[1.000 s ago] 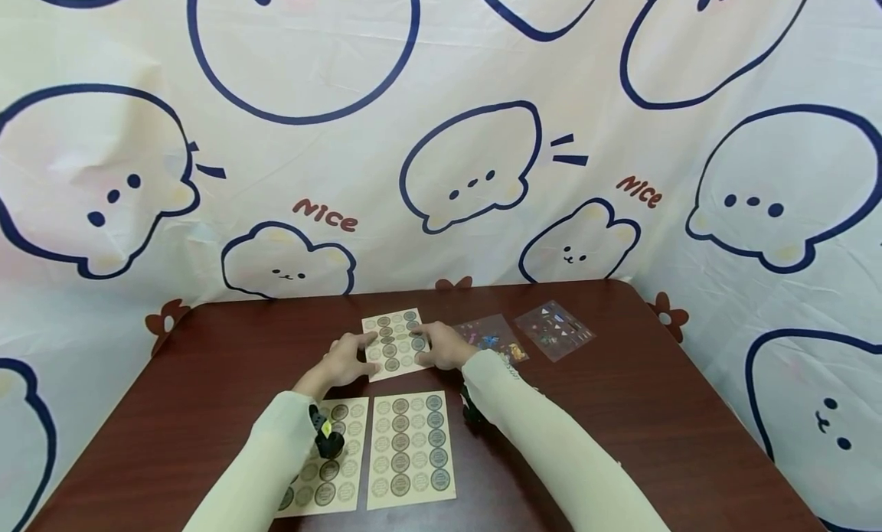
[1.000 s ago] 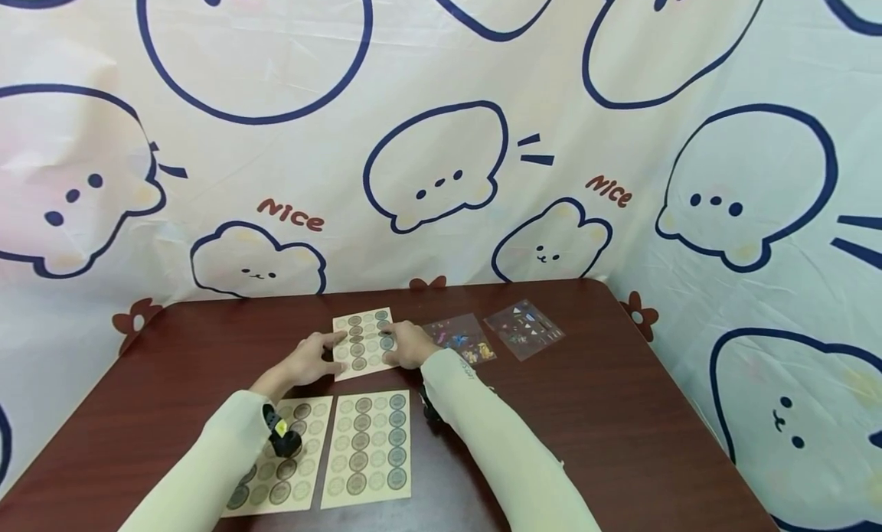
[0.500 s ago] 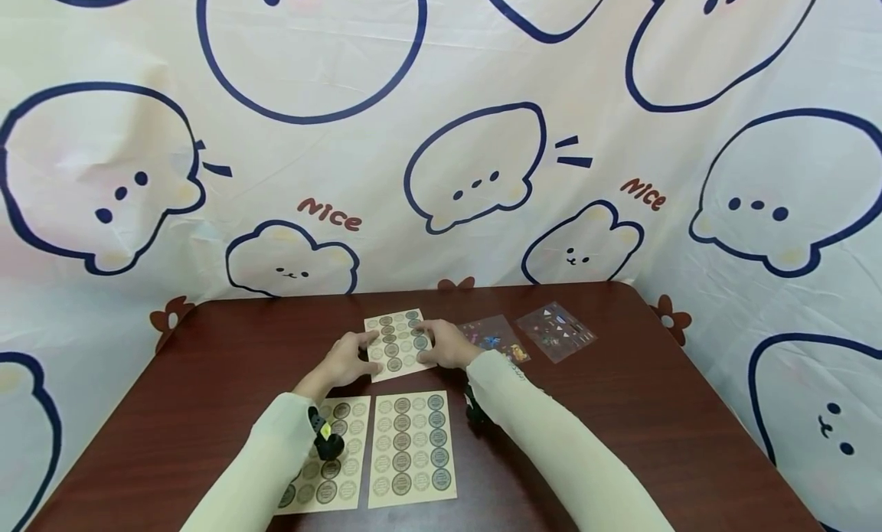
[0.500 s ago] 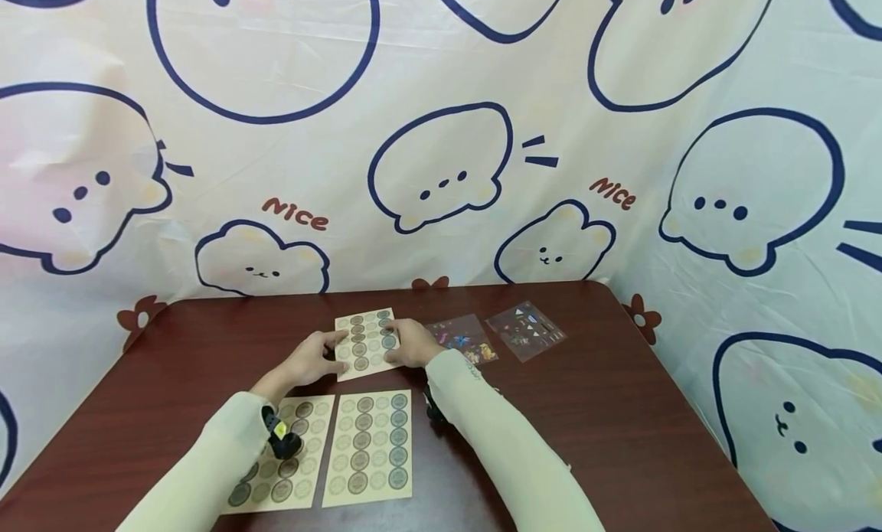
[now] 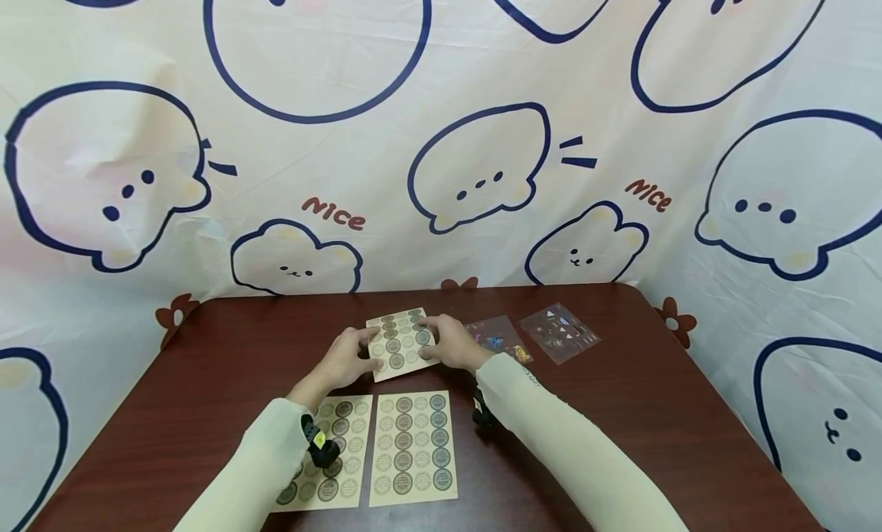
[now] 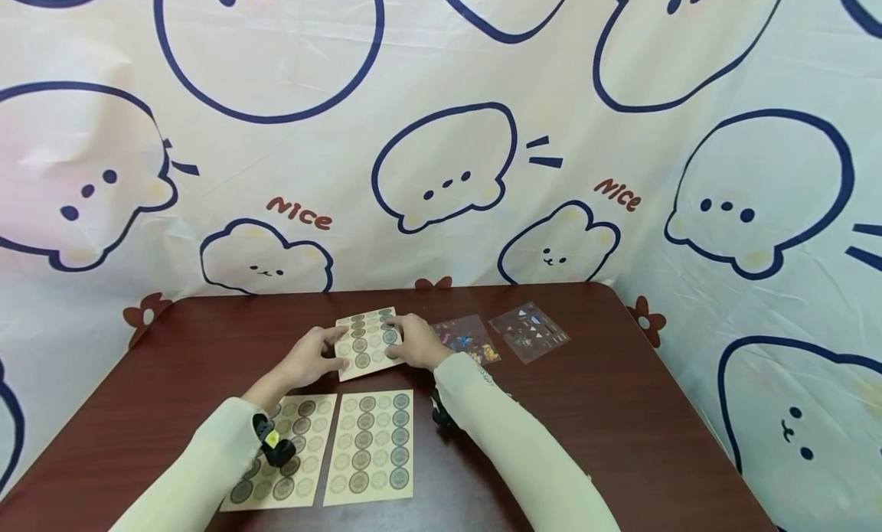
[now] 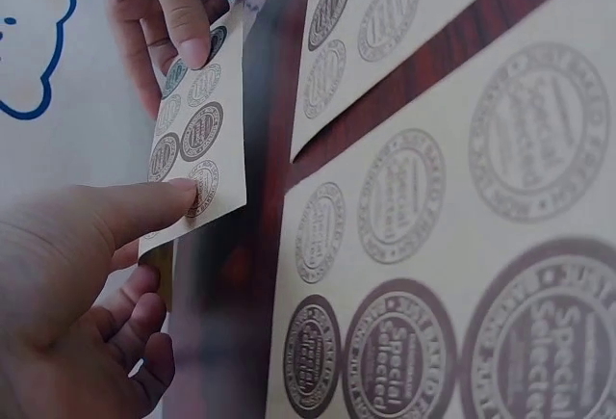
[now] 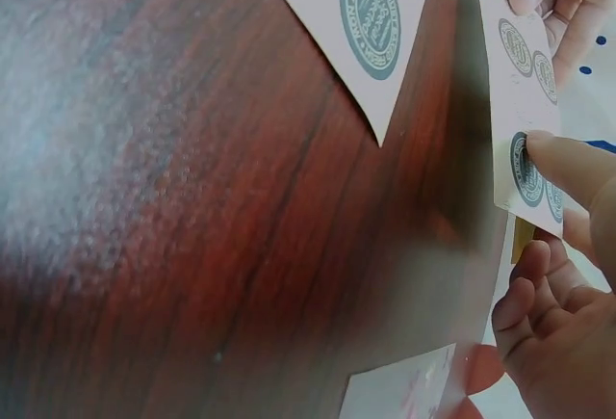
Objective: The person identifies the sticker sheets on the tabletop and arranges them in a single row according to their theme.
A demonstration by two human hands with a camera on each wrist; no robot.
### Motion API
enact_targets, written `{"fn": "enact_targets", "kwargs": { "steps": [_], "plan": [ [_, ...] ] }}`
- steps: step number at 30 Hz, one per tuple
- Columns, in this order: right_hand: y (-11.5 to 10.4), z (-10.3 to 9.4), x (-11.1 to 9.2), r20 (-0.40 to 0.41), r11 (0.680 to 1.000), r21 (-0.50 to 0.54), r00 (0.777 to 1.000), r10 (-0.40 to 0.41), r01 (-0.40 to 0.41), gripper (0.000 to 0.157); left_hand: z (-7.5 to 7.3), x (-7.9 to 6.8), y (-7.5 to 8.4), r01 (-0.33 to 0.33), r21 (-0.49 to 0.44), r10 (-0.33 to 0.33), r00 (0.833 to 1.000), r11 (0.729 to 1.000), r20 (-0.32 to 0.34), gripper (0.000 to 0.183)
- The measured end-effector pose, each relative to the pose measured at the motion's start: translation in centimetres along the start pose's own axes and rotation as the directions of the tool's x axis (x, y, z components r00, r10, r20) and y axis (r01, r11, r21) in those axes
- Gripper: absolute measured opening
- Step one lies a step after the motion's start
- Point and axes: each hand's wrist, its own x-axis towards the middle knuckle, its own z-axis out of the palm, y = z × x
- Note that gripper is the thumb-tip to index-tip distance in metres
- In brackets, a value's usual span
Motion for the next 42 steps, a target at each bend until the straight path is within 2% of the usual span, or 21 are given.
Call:
{"fn": "enact_targets", "kwargs": {
  "steps": [13,20,29,42],
  "plan": [
    [-0.1,-0.5,-1.2,0.010,0.995,-0.095,0.999,-0.034,0.034,0.060,-0.1,-0.9,0.6,-0.026,0.020,0.027,0.999,0.999,-0.022,0.064],
    [-0.4,-0.8,-1.9,0.015,0.994,-0.102,0.999,-0.044,0.046,0.059,-0.3,-1.5,1.0,-0.039,0.037,0.041,0.998,0.999,-0.041,0.065],
    [-1.0,-1.5,-3.0,0.025,0.994,-0.097,0.998,-0.049,0.052,0.060,-0.6,-2.2,1.5,-0.059,0.034,0.060,0.998,0.998,-0.033,0.065],
    [-0.8,-2.0,-4.8,-0.005,0.981,-0.173,0.996,-0.094,0.092,0.060,-0.9,-3.8,2.4,-0.118,0.039,0.120,0.991,0.992,-0.053,0.062]
  ]
}}
